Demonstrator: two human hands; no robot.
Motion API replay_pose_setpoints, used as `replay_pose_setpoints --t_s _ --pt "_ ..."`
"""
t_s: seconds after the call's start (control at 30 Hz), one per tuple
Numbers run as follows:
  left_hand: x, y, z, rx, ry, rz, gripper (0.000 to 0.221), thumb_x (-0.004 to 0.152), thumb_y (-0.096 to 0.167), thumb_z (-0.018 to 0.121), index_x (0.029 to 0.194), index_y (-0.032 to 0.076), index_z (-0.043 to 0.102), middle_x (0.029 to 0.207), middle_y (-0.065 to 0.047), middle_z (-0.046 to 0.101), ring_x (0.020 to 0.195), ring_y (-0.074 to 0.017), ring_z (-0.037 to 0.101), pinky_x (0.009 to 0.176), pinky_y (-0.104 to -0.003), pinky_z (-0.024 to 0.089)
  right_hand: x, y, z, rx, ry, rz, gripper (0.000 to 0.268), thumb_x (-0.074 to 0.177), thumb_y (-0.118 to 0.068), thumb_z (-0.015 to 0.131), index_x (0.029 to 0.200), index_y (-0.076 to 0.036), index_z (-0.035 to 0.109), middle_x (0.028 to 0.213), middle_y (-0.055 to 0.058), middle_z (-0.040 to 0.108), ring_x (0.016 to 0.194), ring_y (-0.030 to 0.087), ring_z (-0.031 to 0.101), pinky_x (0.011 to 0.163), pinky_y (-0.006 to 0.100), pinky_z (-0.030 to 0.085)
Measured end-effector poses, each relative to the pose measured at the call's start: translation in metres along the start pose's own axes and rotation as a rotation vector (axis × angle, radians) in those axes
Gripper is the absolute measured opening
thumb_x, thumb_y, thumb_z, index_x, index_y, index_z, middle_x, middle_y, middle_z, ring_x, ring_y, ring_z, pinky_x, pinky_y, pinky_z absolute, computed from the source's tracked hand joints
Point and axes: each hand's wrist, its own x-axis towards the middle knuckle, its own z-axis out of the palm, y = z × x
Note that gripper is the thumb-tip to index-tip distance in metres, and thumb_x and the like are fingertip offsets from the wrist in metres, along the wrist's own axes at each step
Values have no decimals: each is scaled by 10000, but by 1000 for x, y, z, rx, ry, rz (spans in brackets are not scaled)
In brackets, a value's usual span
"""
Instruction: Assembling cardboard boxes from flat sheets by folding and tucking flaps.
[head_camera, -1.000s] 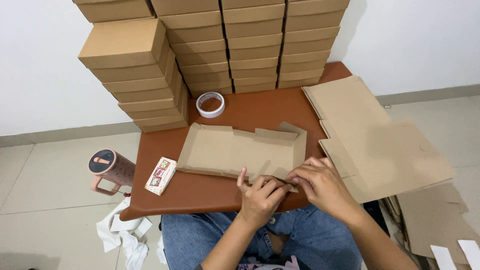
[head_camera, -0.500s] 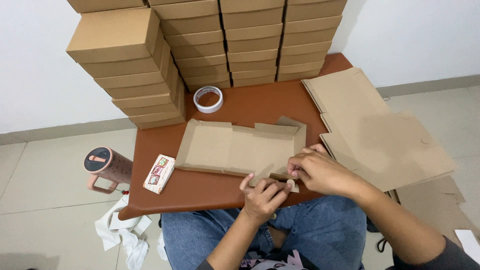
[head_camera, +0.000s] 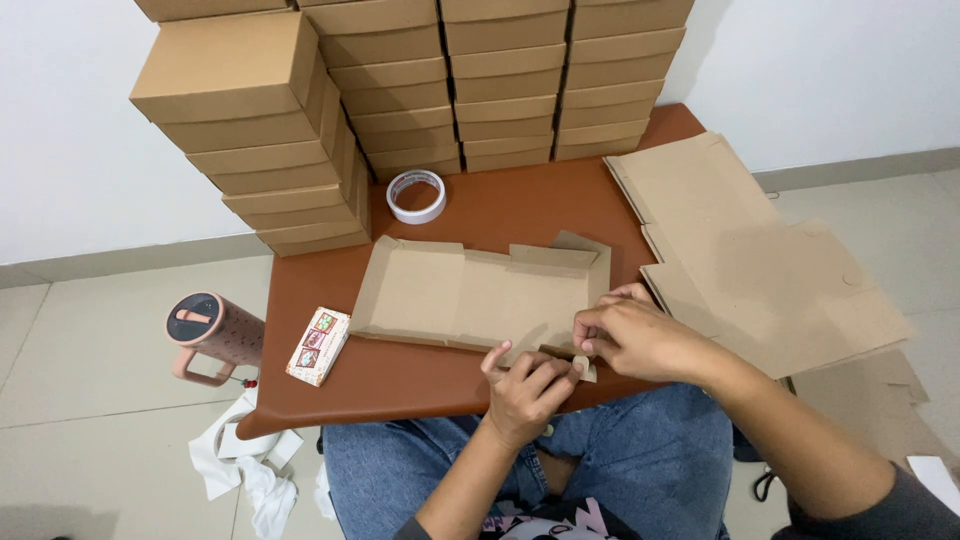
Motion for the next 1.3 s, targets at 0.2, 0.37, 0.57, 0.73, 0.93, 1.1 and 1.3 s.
replay_pose_setpoints --t_s 0.2,0.37,0.57,0.73,0.93,1.1,1.3 --pt "-4 -1 7 -28 27 -34 83 837 197 820 845 243 751 1051 104 664 1030 -90 586 1116 -438 213 2 -2 -5 25 -61 5 187 880 -120 623 799 -218 761 759 -81 782 749 88 672 1035 321 341" --pt "-4 -6 12 -140 60 -18 151 944 208 729 818 226 647 997 94 696 917 -96 664 1048 -417 347 4 -19 -32 -31 -236 14 93 906 -179 645 893 -193 736 850 5 789 927 207 723 1069 391 331" --pt "9 -4 -4 -254 -58 -8 52 974 162 691 996 161 644 980 12 674 865 -153 648 1021 -370 434 15 -15 -27 -137 -373 24 52 857 -224 692 848 -203 738 804 -5 771 856 224 739 877 369 485" --pt "32 -3 -30 -352 -330 -7 301 906 220 697 1165 80 633 877 -58 611 864 -225 632 1108 -464 381 16 -21 -33 -38 -519 76 172 858 -143 590 898 -116 755 809 79 756 832 272 699 828 384 526" --pt "38 -7 -30 -361 -428 -92 135 932 173 677 837 113 603 842 -14 574 848 -196 610 1119 -525 283 18 -11 -25 19 -490 84 211 832 -102 573 924 -154 755 783 36 769 849 250 736 818 373 558" --pt "40 -8 -35 -350 -389 -58 128 960 129 629 834 149 616 876 -2 600 888 -187 590 1105 -572 235 -13 -15 -49 -117 -220 -8 326 860 18 540 1033 -131 773 1023 102 753 1010 297 690 859 399 543" --pt "42 -4 -51 -451 -529 -136 161 752 40 732 826 181 751 913 55 656 983 -167 565 1224 -661 105 -33 51 -30 -462 199 14 453 788 44 540 1017 -247 800 1504 4 477 1374 244 427 1151 437 408"
